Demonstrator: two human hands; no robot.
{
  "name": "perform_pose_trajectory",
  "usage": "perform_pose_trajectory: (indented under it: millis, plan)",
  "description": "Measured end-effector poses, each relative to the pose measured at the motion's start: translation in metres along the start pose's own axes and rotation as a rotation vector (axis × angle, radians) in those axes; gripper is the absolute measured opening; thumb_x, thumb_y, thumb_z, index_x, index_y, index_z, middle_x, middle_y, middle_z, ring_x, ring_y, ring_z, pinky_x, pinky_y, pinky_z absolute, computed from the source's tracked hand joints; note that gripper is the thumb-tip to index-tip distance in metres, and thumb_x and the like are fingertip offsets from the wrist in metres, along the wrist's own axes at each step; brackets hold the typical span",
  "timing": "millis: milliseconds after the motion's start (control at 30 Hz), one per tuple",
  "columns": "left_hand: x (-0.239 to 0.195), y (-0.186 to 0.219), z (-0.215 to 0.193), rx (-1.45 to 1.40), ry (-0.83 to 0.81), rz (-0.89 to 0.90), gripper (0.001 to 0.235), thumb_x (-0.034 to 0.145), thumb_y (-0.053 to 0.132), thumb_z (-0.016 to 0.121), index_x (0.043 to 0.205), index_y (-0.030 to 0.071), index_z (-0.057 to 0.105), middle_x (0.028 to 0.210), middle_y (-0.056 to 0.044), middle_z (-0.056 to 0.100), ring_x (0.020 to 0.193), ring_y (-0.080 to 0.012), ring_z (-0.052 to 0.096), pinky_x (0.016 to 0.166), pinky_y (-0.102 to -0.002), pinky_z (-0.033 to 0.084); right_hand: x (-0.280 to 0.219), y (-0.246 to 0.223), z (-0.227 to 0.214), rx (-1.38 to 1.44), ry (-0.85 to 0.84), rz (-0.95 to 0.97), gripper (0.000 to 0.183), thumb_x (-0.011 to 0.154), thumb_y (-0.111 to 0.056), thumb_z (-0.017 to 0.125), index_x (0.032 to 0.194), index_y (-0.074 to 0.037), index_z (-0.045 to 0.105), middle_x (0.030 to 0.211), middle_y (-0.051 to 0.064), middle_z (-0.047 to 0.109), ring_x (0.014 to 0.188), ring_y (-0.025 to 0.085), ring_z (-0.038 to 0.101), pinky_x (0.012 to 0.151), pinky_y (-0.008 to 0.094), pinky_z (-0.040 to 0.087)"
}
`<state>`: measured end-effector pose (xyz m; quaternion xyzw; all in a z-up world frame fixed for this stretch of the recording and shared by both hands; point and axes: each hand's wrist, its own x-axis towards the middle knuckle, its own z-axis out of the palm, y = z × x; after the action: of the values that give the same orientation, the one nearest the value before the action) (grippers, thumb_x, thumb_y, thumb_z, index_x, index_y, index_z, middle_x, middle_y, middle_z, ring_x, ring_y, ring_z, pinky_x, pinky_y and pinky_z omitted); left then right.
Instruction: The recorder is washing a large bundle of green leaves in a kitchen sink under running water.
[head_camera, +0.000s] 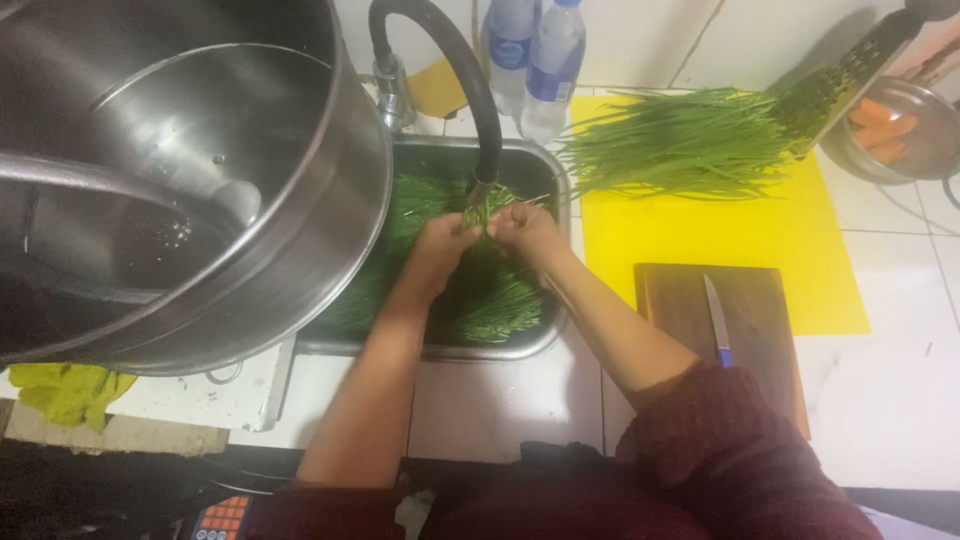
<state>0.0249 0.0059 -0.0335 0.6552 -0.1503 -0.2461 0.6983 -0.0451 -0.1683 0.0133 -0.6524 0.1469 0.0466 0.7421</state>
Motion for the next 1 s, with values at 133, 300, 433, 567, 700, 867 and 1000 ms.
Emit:
perform_pose_trajectory:
  millis: [133,300,433,567,700,867,1000]
  plan:
    - [-0.014,0.030,0.009,0.078,0.048,-0.116,0.015,0.089,0.018,0.077,0.098,0.007,0.072,0.072,0.003,0.057,0.059,-0.0087,0.042,0.051,-0.028,0.030,0.006,0.013,-0.001,-0.074,0.030,-0.057,0.011,0.089,-0.007,0.075,0.093,-0.006,0.065,0.077,0.000,0.062,0.062,0.010,0.057,0.055,0.025,0.047]
    - [0.001,0.003,0.003,0.019,0.068,0.065,0.017,0.086,0.015,0.081,0.090,0.009,0.065,0.076,0.006,0.063,0.066,-0.0024,0.053,0.057,-0.023,0.041,0.005,0.011,-0.005,-0.006,0.003,-0.009,0.010,0.095,-0.012,0.071,0.093,-0.005,0.064,0.073,0.000,0.060,0.059,0.009,0.053,0.051,0.024,0.042]
    - [-0.012,0.029,0.005,0.159,0.090,-0.049,0.018,0.090,0.019,0.075,0.080,0.008,0.065,0.066,0.006,0.050,0.055,-0.0054,0.040,0.047,-0.028,0.029,0.001,0.008,-0.008,0.030,-0.008,-0.001,0.011,0.092,-0.010,0.073,0.094,-0.006,0.064,0.074,0.000,0.061,0.060,0.010,0.055,0.052,0.025,0.043]
    - [-0.005,0.014,-0.002,0.147,0.045,-0.111,0.009,0.090,0.017,0.075,0.085,0.010,0.070,0.066,0.005,0.055,0.055,-0.0066,0.045,0.047,-0.026,0.032,0.003,0.014,-0.015,-0.036,0.029,-0.024,0.011,0.088,-0.009,0.074,0.095,-0.008,0.066,0.078,0.001,0.066,0.063,0.011,0.061,0.054,0.026,0.048]
    - [0.014,-0.010,-0.010,0.050,0.017,-0.015,0.009,0.085,0.010,0.077,0.091,0.006,0.073,0.076,0.005,0.067,0.064,-0.0048,0.057,0.054,-0.025,0.043,-0.001,0.011,-0.015,-0.051,-0.002,-0.045,0.013,0.089,-0.011,0.076,0.095,-0.006,0.066,0.081,0.004,0.067,0.066,0.012,0.064,0.056,0.026,0.049]
    - [0.027,-0.016,-0.009,0.105,0.080,-0.067,0.014,0.081,0.012,0.081,0.089,0.004,0.072,0.075,0.000,0.069,0.063,-0.0088,0.061,0.056,-0.027,0.048,-0.007,-0.003,-0.015,0.006,-0.057,-0.029,0.016,0.090,-0.015,0.077,0.093,-0.006,0.063,0.082,0.003,0.067,0.068,0.012,0.068,0.059,0.027,0.056]
    - [0.022,-0.010,-0.007,0.168,0.058,-0.007,0.016,0.082,0.014,0.083,0.090,0.002,0.075,0.076,0.000,0.070,0.066,-0.0081,0.061,0.060,-0.026,0.049,-0.013,-0.020,-0.003,-0.069,-0.059,-0.003,0.022,0.090,-0.019,0.079,0.102,-0.007,0.066,0.081,0.002,0.066,0.066,0.011,0.067,0.056,0.025,0.055]
